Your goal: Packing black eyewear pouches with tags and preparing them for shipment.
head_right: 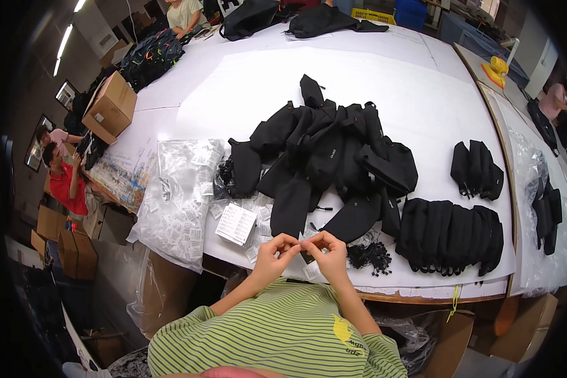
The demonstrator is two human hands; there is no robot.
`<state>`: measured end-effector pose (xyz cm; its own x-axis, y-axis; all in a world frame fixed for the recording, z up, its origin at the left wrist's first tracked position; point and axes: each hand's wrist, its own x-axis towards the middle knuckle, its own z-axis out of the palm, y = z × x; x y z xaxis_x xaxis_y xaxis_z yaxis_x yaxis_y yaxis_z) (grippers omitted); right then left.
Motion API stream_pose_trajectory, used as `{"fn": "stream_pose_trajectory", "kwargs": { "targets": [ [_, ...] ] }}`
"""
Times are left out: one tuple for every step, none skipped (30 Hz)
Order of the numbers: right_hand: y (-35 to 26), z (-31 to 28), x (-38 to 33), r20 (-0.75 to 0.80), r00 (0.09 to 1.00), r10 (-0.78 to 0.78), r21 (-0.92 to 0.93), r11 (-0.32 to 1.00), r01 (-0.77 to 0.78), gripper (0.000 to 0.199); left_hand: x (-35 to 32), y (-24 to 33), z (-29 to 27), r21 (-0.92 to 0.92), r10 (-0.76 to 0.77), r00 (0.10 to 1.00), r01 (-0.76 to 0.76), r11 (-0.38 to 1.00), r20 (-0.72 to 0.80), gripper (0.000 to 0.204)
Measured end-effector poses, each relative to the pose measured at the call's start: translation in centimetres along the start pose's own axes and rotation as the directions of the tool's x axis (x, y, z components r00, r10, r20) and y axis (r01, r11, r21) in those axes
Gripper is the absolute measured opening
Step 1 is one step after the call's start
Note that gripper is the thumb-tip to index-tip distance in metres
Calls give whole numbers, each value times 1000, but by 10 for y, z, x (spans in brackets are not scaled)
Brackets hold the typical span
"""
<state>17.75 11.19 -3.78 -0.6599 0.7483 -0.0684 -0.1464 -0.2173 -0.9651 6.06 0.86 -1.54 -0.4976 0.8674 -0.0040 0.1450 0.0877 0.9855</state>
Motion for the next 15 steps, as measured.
{"fn": "stream_pose_trajectory", "kwargs": {
  "targets": [
    [-1, -1, 0, 33, 999, -12, -18, 1000, 12, 11, 0, -1, 0, 0, 0, 1000, 0, 1000, 0, 9],
    [-1, -1, -1, 33, 999, -12, -18, 1000, 12, 11, 0, -2, 1, -29, 16, 1000, -16, 999, -2, 9],
    [0, -1, -1, 47, 998, 45, 89, 995, -49, 11, 0, -3, 1, -57, 31, 999, -32, 998, -5, 9],
    [1, -2, -1, 66, 993, 99, 193, 975, -110, 11, 1, -4, 3, -58, 32, 999, -32, 998, -5, 9],
    [2, -2, 0, 67, 993, 99, 192, 975, -110, 11, 2, -4, 4, -108, 33, 999, -34, 994, -16, 9],
    [3, -3, 0, 76, 993, 93, 216, 970, -107, 11, 2, -5, 5, -158, 33, 999, -37, 987, -26, 9],
    [4, -3, 1, 84, 993, 88, 242, 965, -106, 11, 2, -5, 4, -158, 33, 999, -37, 987, -27, 9],
    [3, -2, 0, 85, 992, 88, 242, 965, -106, 11, 3, -4, 4, -161, 22, 1000, -26, 987, -21, 9],
    [1, -1, 0, 64, 995, 82, 207, 974, -94, 11, 3, -4, 3, -164, 12, 1000, -14, 986, -15, 9],
    [0, 0, 0, 41, 996, 76, 172, 982, -82, 11, 3, -3, 2, -164, 12, 1000, -14, 986, -14, 9],
    [0, 0, 0, 40, 996, 76, 172, 982, -82, 11, 3, -2, 0, -115, 4, 1000, -5, 993, -8, 9],
    [1, 1, 0, 27, 998, 55, 136, 989, -58, 11, 2, -1, -1, -66, -4, 1000, 4, 998, -1, 9],
    [1, 1, 0, 15, 999, 33, 99, 995, -35, 11, 2, 0, -1, -66, -4, 1000, 4, 998, -1, 9],
    [1, 2, 0, 15, 999, 34, 99, 994, -35, 11, 2, 1, -1, -43, 12, 1000, -12, 999, 0, 9],
    [0, 3, 0, 5, 1000, 15, 60, 998, -16, 12, 3, 2, -1, -20, 27, 1000, -27, 999, 1, 9]
  ]
}}
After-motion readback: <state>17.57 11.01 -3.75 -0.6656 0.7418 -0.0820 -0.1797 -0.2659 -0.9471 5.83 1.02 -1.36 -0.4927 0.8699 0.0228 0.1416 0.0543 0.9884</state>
